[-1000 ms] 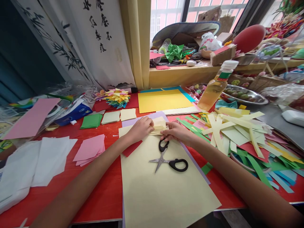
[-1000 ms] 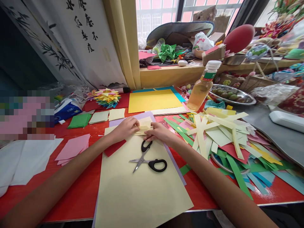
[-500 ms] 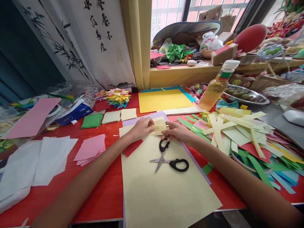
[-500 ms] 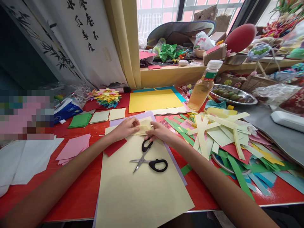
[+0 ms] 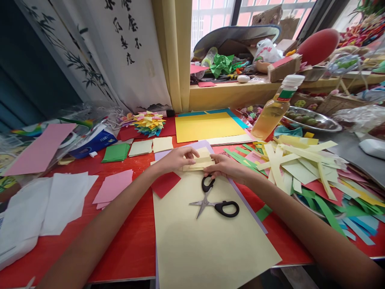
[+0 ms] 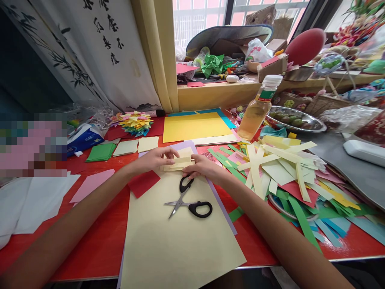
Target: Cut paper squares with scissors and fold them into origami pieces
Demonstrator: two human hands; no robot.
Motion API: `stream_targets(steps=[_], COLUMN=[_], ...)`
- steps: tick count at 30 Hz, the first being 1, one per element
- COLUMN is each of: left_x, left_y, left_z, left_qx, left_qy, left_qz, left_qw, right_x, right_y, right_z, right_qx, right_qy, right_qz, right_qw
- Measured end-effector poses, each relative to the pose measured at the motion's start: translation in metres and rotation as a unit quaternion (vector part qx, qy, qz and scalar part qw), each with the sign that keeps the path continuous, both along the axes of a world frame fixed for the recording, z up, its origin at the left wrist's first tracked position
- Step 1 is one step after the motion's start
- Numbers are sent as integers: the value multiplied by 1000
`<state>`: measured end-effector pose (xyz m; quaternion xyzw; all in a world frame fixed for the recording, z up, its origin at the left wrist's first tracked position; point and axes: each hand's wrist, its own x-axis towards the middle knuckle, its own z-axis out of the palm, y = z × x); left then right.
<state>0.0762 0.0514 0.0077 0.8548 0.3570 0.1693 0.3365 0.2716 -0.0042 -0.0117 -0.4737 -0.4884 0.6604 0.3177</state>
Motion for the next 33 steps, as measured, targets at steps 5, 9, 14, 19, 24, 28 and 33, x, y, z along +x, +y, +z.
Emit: stream_targets(steps=[5,9,14,19,24,28,33], left_x=[5,10,13,12,12,8,3], left_y=[-10,-12,-11,-12,-12,-7,1], left_z=[-4,-9,-14,-14,-8,-1,-4], left_qx=[-19,56,81,52,22,1,-28], left_qy=[47,73,69,67,64,55,38], left_qz=[-42,-21,-10,-24,-32,-2,28], left_qw=[998,996,994,996,997,999,999], right_x=[1,0,-1,-3,-3,-4,-7], right_y=[-3,-3,-1,-2,-1,0,-1], right_z=[7,5,1,-1,-7,-7,-2], right_qx=[-12,-12,-10,-3,13,17,13], right_qy=[17,29,26,30,30,26,-7], right_qz=[-3,-24,-40,-45,-52,-58,-68], right_qw=[1000,999,999,999,998,998,998])
